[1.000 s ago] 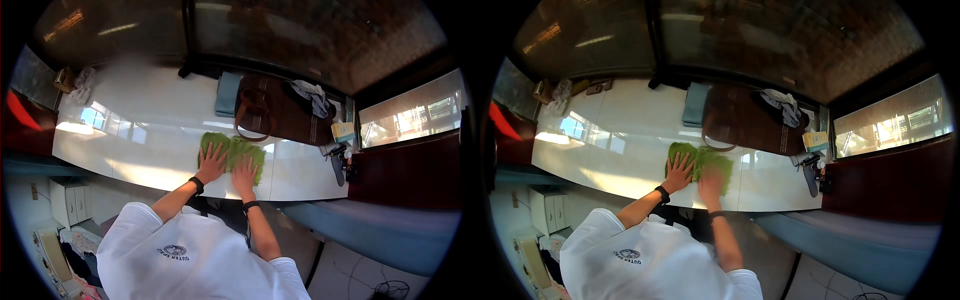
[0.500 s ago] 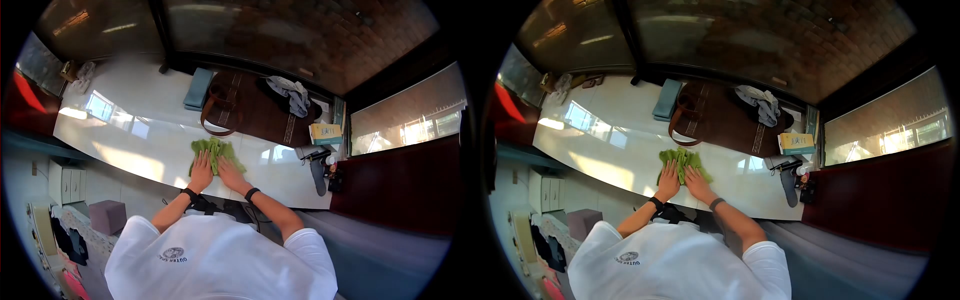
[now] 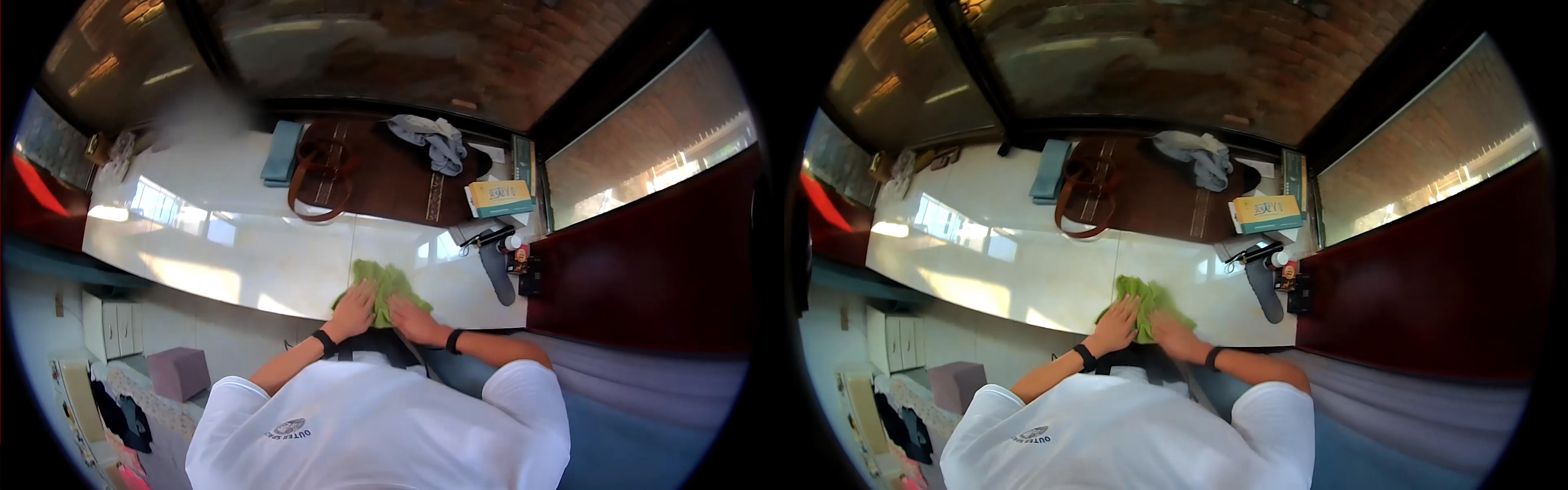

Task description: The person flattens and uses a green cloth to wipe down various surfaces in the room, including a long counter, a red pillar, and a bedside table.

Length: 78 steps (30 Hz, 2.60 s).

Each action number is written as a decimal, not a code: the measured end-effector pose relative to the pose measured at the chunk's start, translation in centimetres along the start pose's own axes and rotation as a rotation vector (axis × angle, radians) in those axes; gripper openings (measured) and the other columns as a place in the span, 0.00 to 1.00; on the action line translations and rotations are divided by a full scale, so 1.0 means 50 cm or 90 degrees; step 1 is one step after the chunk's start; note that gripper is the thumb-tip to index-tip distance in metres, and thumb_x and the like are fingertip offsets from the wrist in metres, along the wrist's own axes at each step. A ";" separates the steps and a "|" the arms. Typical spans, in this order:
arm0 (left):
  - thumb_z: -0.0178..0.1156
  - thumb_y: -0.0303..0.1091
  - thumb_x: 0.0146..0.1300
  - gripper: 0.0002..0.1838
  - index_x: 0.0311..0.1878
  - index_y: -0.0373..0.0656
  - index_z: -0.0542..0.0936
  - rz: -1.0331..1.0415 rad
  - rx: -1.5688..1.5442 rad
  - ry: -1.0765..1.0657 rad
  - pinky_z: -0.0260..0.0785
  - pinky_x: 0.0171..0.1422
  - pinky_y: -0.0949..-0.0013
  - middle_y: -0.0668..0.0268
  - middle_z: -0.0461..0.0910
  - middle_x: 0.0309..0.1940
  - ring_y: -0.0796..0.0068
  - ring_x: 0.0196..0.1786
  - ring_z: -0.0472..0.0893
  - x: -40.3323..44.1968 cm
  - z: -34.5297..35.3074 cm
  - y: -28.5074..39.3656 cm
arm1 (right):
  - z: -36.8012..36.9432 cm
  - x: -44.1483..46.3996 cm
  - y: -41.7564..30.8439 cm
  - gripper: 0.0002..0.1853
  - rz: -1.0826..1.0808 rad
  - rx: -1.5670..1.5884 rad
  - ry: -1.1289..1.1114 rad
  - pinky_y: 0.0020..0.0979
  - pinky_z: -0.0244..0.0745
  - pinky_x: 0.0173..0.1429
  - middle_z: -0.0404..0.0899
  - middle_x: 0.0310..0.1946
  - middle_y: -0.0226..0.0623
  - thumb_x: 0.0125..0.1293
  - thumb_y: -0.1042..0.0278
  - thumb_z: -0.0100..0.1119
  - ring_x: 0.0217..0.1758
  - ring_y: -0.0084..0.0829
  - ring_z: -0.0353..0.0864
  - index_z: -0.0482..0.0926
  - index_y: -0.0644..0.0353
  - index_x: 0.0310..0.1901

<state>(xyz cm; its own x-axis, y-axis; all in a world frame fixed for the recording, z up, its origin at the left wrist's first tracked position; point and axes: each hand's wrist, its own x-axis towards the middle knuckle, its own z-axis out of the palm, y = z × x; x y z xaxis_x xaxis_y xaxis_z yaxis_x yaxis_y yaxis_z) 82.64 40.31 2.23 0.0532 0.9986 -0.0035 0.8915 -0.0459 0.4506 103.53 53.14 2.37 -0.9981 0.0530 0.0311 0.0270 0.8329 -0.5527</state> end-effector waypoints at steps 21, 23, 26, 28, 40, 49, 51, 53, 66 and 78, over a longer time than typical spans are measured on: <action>0.59 0.33 0.58 0.41 0.75 0.34 0.59 0.471 -0.186 -0.018 0.51 0.79 0.45 0.48 0.57 0.76 0.43 0.79 0.55 0.328 -0.065 0.540 | -0.274 -0.430 -0.223 0.24 0.512 0.017 0.547 0.48 0.56 0.77 0.61 0.73 0.58 0.72 0.77 0.46 0.78 0.57 0.56 0.65 0.71 0.69; 0.59 0.34 0.59 0.41 0.75 0.35 0.59 0.541 -0.184 0.046 0.51 0.78 0.44 0.49 0.56 0.76 0.43 0.79 0.55 0.391 -0.156 0.636 | -0.389 -0.464 -0.265 0.25 0.536 -0.027 0.600 0.50 0.56 0.77 0.61 0.72 0.59 0.71 0.77 0.47 0.78 0.59 0.56 0.66 0.71 0.69; 0.60 0.35 0.59 0.39 0.74 0.35 0.62 0.664 -0.164 0.178 0.54 0.77 0.42 0.51 0.58 0.76 0.43 0.78 0.57 0.454 -0.325 0.768 | -0.538 -0.507 -0.347 0.26 0.487 -0.303 0.761 0.49 0.56 0.76 0.61 0.72 0.64 0.78 0.62 0.39 0.76 0.60 0.59 0.66 0.75 0.68; 0.64 0.33 0.52 0.42 0.73 0.38 0.65 0.767 -0.197 0.328 0.57 0.76 0.42 0.50 0.61 0.75 0.41 0.77 0.59 0.487 -0.414 0.846 | -0.603 -0.530 -0.397 0.31 0.474 -0.503 0.857 0.49 0.58 0.75 0.61 0.72 0.63 0.79 0.55 0.37 0.75 0.59 0.62 0.63 0.78 0.69; 0.58 0.44 0.61 0.37 0.74 0.44 0.65 0.778 -0.173 0.458 0.50 0.79 0.41 0.53 0.55 0.78 0.43 0.78 0.56 0.678 -0.349 0.928 | -0.663 -0.562 -0.174 0.29 0.441 -0.574 0.870 0.53 0.49 0.78 0.55 0.72 0.69 0.72 0.68 0.50 0.77 0.67 0.51 0.62 0.71 0.71; 0.52 0.51 0.70 0.34 0.77 0.54 0.60 0.835 -0.164 0.650 0.48 0.77 0.37 0.48 0.61 0.72 0.34 0.73 0.57 0.763 -0.744 1.147 | -1.033 -0.553 -0.358 0.32 0.300 -0.596 0.957 0.45 0.37 0.82 0.41 0.79 0.59 0.78 0.60 0.43 0.83 0.53 0.39 0.49 0.64 0.78; 0.52 0.52 0.69 0.35 0.77 0.54 0.61 0.809 -0.203 0.693 0.50 0.76 0.35 0.49 0.61 0.73 0.34 0.74 0.58 0.757 -0.756 1.197 | -1.072 -0.527 -0.401 0.32 0.274 -0.594 0.935 0.44 0.38 0.81 0.41 0.79 0.59 0.78 0.60 0.43 0.83 0.51 0.40 0.50 0.63 0.78; 0.53 0.53 0.67 0.35 0.76 0.55 0.62 0.804 -0.237 0.728 0.52 0.73 0.31 0.51 0.60 0.75 0.32 0.75 0.56 0.733 -0.737 1.201 | -1.065 -0.514 -0.400 0.32 0.249 -0.594 0.926 0.43 0.39 0.81 0.42 0.79 0.58 0.78 0.60 0.43 0.83 0.51 0.41 0.50 0.65 0.78; 0.60 0.46 0.65 0.29 0.66 0.42 0.73 1.092 -0.011 0.490 0.59 0.73 0.48 0.52 0.72 0.62 0.49 0.64 0.71 0.751 -0.661 1.019 | -0.963 -0.604 -0.336 0.30 0.332 -0.443 0.952 0.40 0.42 0.81 0.51 0.77 0.54 0.78 0.67 0.45 0.81 0.44 0.49 0.53 0.72 0.75; 0.55 0.44 0.63 0.36 0.72 0.39 0.63 0.814 -0.208 0.567 0.50 0.75 0.35 0.38 0.63 0.65 0.28 0.65 0.63 0.761 -0.638 1.071 | -1.022 -0.549 -0.364 0.21 0.433 -0.944 0.644 0.57 0.46 0.77 0.64 0.71 0.55 0.69 0.68 0.56 0.75 0.60 0.56 0.76 0.58 0.64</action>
<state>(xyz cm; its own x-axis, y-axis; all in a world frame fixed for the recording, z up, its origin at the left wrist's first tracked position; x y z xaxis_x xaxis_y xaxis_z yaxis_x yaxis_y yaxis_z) 118.08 76.74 54.72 0.2846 0.0101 0.9586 0.3311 -0.9394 -0.0885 133.27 64.64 54.13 -0.4160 0.3224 0.8503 0.9047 0.2411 0.3512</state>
